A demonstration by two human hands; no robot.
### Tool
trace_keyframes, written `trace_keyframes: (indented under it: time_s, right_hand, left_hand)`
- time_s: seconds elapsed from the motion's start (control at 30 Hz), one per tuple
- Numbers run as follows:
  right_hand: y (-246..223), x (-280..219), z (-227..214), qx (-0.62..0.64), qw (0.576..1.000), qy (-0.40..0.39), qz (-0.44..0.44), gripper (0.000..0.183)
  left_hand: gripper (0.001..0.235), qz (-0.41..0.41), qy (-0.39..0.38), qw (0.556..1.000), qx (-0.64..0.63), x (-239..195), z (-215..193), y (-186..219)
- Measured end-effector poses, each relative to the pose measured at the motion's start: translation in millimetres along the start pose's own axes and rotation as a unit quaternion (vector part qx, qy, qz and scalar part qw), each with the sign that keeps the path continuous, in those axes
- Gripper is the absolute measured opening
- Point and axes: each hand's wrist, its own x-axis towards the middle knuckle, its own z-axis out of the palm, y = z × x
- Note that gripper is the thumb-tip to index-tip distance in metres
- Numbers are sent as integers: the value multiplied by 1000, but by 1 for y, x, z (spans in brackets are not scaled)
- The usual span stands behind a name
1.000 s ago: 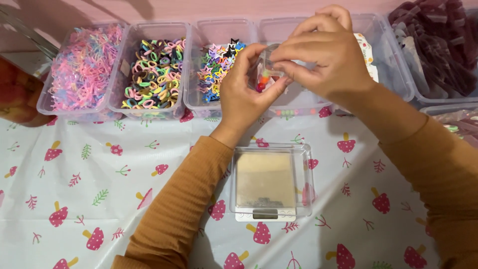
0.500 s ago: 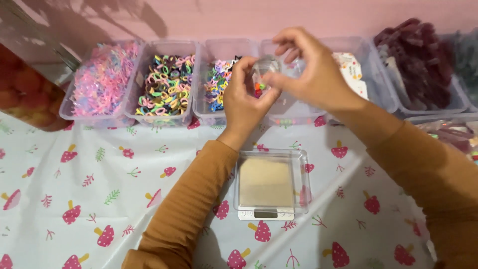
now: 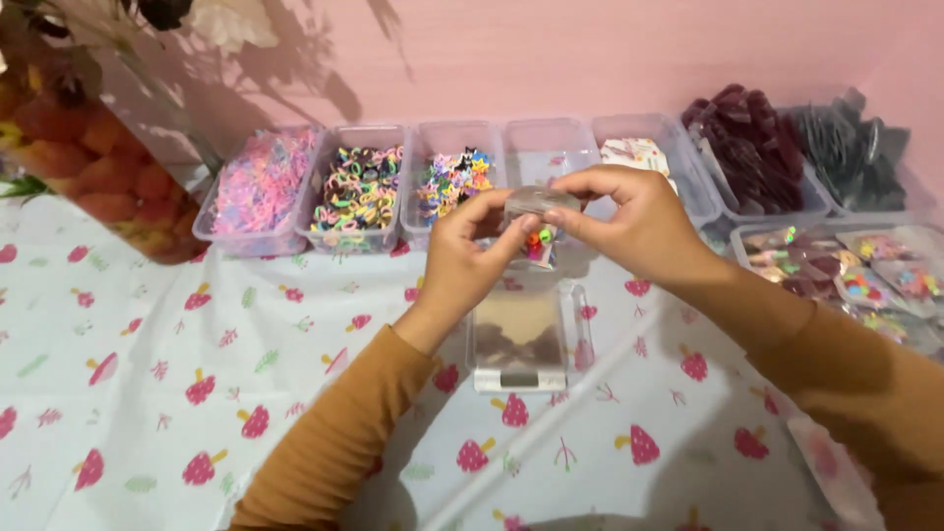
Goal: Picking various small hair accessories like clips and ties from organized bins and placing them into small plastic bags for packaging.
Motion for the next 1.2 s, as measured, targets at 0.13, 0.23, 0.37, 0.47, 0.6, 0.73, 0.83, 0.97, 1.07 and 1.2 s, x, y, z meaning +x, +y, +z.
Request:
trace_keyframes:
  time_s: [0.13, 0.23, 0.37, 0.47, 0.6, 0.73, 0.83, 0.97, 1.07, 1.2]
  right_hand:
    - [-35, -22, 0, -4, 1000, -16, -27, 14]
    - [-51, -36, -4, -28, 998, -14, -56, 11]
    - [-56, -65, 0, -51, 996, -19, -75, 10]
    - [-52, -92, 8, -52, 995, -19, -89, 10]
    - [-51, -125, 18, -67, 993, -54, -77, 10]
    - [-62, -141, 8, -81, 993, -59, -58, 10]
    - [-66, -141, -28, -78, 996, -12, -31, 16]
    - [-28, -154, -107, -135, 988, 44, 61, 13]
    - [-4, -183, -175, -194, 959, 112, 175, 15]
    - [20, -235, -249, -279, 860, 166, 394, 9]
  left_hand:
    - [15, -21, -20, 999, -33, -20, -9, 39]
    - [11, -10, -17, 999, -33, -35, -7, 64]
    - [12, 11, -28, 1000, -8, -63, -8, 75]
    - [13, 14, -49, 999, 14, -90, -9, 75]
    - [12, 0, -82, 996, 44, -126, -14, 77]
    - [24, -16, -118, 992, 41, -132, -20, 81]
    - [32, -15, -103, 992, 70, -124, -43, 67]
    - [29, -34, -52, 996, 63, -118, -80, 19]
    - [17, -132, 46, 989, 56, -119, -89, 8]
    - [14, -204, 104, 971, 62, -131, -107, -27]
